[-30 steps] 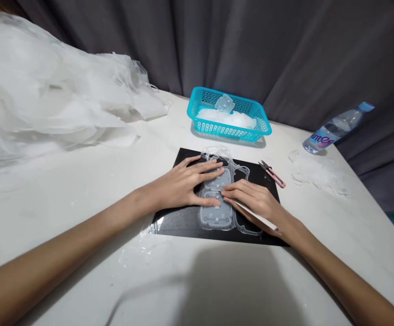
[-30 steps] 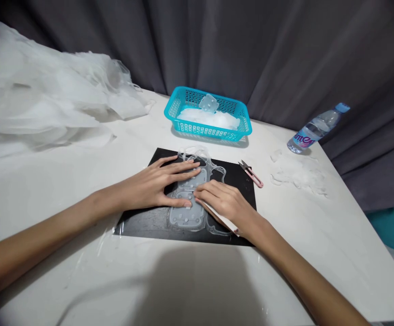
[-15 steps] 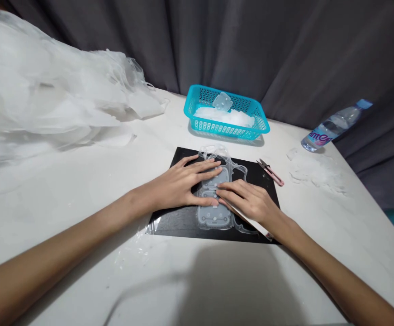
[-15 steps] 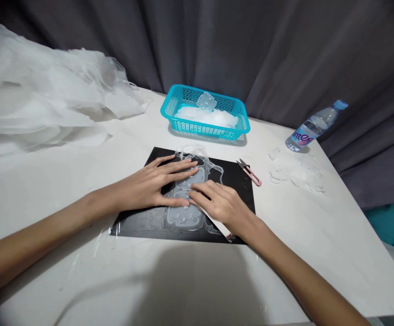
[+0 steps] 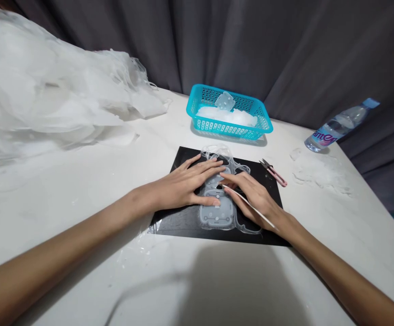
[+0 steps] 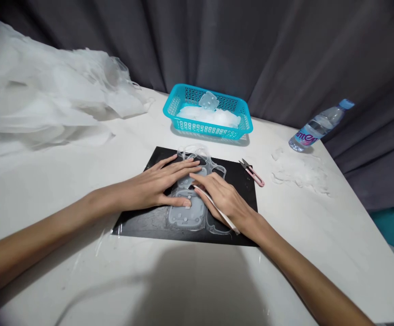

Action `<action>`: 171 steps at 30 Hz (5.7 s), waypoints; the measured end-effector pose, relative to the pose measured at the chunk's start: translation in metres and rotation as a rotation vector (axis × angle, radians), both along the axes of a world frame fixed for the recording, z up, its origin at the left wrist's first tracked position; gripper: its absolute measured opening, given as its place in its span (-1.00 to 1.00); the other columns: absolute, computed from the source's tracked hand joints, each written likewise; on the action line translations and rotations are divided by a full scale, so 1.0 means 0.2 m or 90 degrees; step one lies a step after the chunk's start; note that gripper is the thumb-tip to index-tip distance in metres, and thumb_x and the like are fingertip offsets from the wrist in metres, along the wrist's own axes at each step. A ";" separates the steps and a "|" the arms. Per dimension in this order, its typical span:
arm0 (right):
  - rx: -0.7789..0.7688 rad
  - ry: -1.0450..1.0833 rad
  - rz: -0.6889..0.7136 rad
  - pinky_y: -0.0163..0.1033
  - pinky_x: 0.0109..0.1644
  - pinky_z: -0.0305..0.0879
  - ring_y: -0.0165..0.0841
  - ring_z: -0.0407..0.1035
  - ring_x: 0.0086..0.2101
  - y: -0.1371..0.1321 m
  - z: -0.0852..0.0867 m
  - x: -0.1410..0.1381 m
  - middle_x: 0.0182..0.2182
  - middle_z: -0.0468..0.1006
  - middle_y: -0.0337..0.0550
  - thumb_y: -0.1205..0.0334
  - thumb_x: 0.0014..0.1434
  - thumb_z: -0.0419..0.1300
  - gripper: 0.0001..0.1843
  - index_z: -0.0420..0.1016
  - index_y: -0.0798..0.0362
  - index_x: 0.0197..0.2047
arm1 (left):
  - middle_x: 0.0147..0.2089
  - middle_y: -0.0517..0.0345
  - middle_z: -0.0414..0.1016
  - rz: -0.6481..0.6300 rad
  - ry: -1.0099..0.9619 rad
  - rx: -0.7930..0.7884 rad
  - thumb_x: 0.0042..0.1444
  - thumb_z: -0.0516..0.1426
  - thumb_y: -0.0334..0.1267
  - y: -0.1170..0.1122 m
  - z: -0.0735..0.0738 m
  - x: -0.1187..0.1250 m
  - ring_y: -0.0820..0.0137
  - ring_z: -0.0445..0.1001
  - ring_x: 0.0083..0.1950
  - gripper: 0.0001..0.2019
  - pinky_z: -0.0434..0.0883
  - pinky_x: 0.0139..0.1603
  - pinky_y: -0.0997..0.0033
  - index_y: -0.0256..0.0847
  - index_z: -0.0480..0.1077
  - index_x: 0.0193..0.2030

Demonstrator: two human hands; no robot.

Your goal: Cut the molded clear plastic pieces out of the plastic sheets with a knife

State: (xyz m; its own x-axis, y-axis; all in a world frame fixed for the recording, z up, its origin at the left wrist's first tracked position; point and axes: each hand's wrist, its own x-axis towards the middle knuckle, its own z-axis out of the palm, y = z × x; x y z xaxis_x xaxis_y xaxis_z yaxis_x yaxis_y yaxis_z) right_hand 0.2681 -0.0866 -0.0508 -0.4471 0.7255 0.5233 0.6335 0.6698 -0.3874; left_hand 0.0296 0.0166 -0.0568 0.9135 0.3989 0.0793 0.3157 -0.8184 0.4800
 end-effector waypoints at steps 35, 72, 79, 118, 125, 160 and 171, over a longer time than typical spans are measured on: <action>0.020 0.066 -0.037 -0.01 0.09 0.51 -0.21 0.53 -0.06 0.04 0.00 0.02 0.03 0.63 0.00 0.37 0.47 0.14 -0.64 0.38 0.00 0.29 | 0.60 -0.03 0.14 0.040 -0.045 -0.030 0.31 0.16 0.30 -0.02 0.02 0.00 0.02 0.08 0.61 -0.19 0.00 0.60 -0.07 -0.02 0.13 0.56; 0.290 0.121 -0.216 0.05 -0.02 0.45 -0.17 0.52 -0.11 -0.13 0.02 0.01 -0.09 0.62 -0.04 0.39 0.37 0.15 -0.71 0.50 -0.04 0.10 | -0.37 0.22 0.59 0.231 -0.403 -0.410 0.23 0.33 -0.28 -0.19 0.16 0.11 0.52 0.49 -0.38 -0.90 0.39 -0.36 0.60 -0.25 0.57 -0.29; 0.205 0.069 -0.313 0.18 0.19 0.27 -0.08 0.37 0.09 -0.09 -0.03 0.03 0.01 0.57 -0.03 0.45 0.44 -0.01 -0.67 0.50 -0.07 0.03 | -0.40 0.23 0.54 0.221 -0.436 -0.492 0.23 0.33 -0.31 -0.20 0.17 0.12 0.55 0.47 -0.41 -0.89 0.38 -0.39 0.65 -0.26 0.54 -0.31; 0.253 0.031 -0.182 -0.14 -0.15 0.32 -0.32 0.51 -0.29 -0.10 -0.02 0.02 -0.24 0.69 -0.18 0.45 0.37 0.22 -0.74 0.43 0.01 0.07 | -0.19 0.09 0.66 0.164 -0.409 -0.302 0.26 0.29 -0.41 -0.22 0.15 0.10 0.37 0.61 -0.16 -0.94 0.49 -0.09 0.40 -0.21 0.57 -0.16; 0.199 0.075 -0.170 -0.14 -0.24 0.26 -0.31 0.42 -0.37 -0.09 -0.02 0.02 -0.35 0.64 -0.17 0.39 0.41 0.15 -0.90 0.46 0.03 -0.09 | -0.29 0.16 0.63 0.190 -0.396 -0.330 0.25 0.32 -0.34 -0.25 0.17 0.11 0.44 0.54 -0.30 -0.97 0.44 -0.25 0.49 -0.20 0.58 -0.24; -0.252 0.121 -0.259 -0.23 -0.23 0.32 -0.33 0.41 -0.36 0.00 0.13 0.25 -0.37 0.48 -0.21 0.06 0.56 -0.08 -0.65 0.45 0.02 -0.11 | -0.46 0.22 0.51 0.312 -0.347 -0.562 0.18 0.33 -0.23 -0.23 0.15 0.15 0.54 0.37 -0.46 -0.85 0.25 -0.48 0.61 -0.26 0.57 -0.33; -0.415 0.218 -0.007 -0.24 -0.12 0.34 -0.35 0.44 -0.19 -0.01 0.05 0.15 -0.18 0.59 -0.14 0.02 0.52 0.10 -0.57 0.57 0.01 0.28 | -0.45 0.22 0.52 0.313 -0.327 -0.550 0.16 0.33 -0.20 -0.23 0.12 0.15 0.53 0.40 -0.42 -0.83 0.30 -0.40 0.60 -0.29 0.56 -0.33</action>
State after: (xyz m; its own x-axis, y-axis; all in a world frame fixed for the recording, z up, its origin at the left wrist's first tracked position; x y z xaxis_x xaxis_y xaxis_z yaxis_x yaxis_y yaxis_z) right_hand 0.2979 -0.0890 -0.0410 -0.3267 0.9405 0.0930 0.4109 0.2300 -0.8822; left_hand 0.0601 -0.0297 -0.0327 0.5797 0.8112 -0.0767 0.1138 0.0126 0.9934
